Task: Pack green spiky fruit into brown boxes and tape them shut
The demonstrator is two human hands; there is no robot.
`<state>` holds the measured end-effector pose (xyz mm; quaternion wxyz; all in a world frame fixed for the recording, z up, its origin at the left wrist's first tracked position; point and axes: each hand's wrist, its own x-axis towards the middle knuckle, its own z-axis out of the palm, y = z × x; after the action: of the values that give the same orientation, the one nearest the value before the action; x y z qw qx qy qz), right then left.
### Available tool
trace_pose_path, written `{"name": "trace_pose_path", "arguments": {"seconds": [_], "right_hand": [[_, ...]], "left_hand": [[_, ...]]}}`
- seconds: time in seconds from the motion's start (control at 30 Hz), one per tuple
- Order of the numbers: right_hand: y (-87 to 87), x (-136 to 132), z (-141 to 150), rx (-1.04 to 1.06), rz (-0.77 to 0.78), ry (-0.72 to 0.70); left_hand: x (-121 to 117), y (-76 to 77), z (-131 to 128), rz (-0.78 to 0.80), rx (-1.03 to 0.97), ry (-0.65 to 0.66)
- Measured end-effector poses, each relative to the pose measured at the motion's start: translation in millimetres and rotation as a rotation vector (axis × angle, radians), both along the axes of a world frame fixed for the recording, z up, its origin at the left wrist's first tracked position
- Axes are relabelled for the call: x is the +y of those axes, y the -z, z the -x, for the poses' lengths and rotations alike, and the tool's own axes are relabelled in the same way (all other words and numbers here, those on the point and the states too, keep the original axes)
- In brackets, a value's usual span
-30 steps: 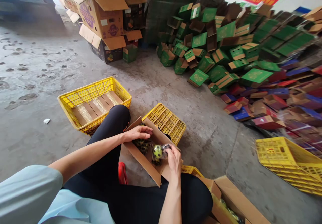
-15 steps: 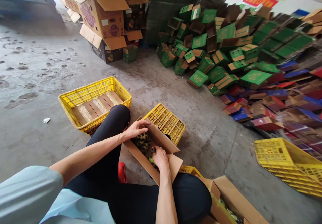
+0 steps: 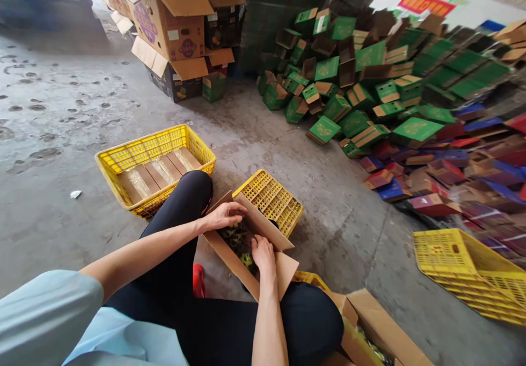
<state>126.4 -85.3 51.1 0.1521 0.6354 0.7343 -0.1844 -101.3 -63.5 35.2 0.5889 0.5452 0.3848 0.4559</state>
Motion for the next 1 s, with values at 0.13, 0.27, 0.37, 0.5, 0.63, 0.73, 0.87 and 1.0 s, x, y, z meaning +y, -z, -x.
{"name": "trace_pose_path", "arguments": {"seconds": [0.13,0.27,0.37,0.5,0.63,0.73,0.87,1.0], "right_hand": [[0.6,-1,-5,-0.080,0.041,0.030],[2.4,-8,-4,-0.138,0.056,0.073],[3.0,-9,-4,-0.147,0.072,0.089],[0.1,-8,-11,-0.106,0.114,0.091],[-9.2,-18,-20,0.024,0.139,0.020],[-14.6,-30,-21,0.170,0.187,-0.061],[-16.2,-33,-13,0.202,0.175,-0.007],[-20.3,-20,-10,0.116,0.079,0.088]], "left_hand": [[-1,-1.1,-2,0.042,0.040,0.051],[-2,-1.7,-3,0.032,0.059,0.072],[-2,-0.4,-2,0.034,0.061,0.078],[-1,1.0,0,0.036,0.062,0.062],[-1,1.2,1,0.036,0.052,0.050],[-1,2.3,1,0.043,0.044,0.041],[-1,5.3,0,0.058,0.038,0.025],[1,6.7,-1,0.067,0.033,0.007]]}}
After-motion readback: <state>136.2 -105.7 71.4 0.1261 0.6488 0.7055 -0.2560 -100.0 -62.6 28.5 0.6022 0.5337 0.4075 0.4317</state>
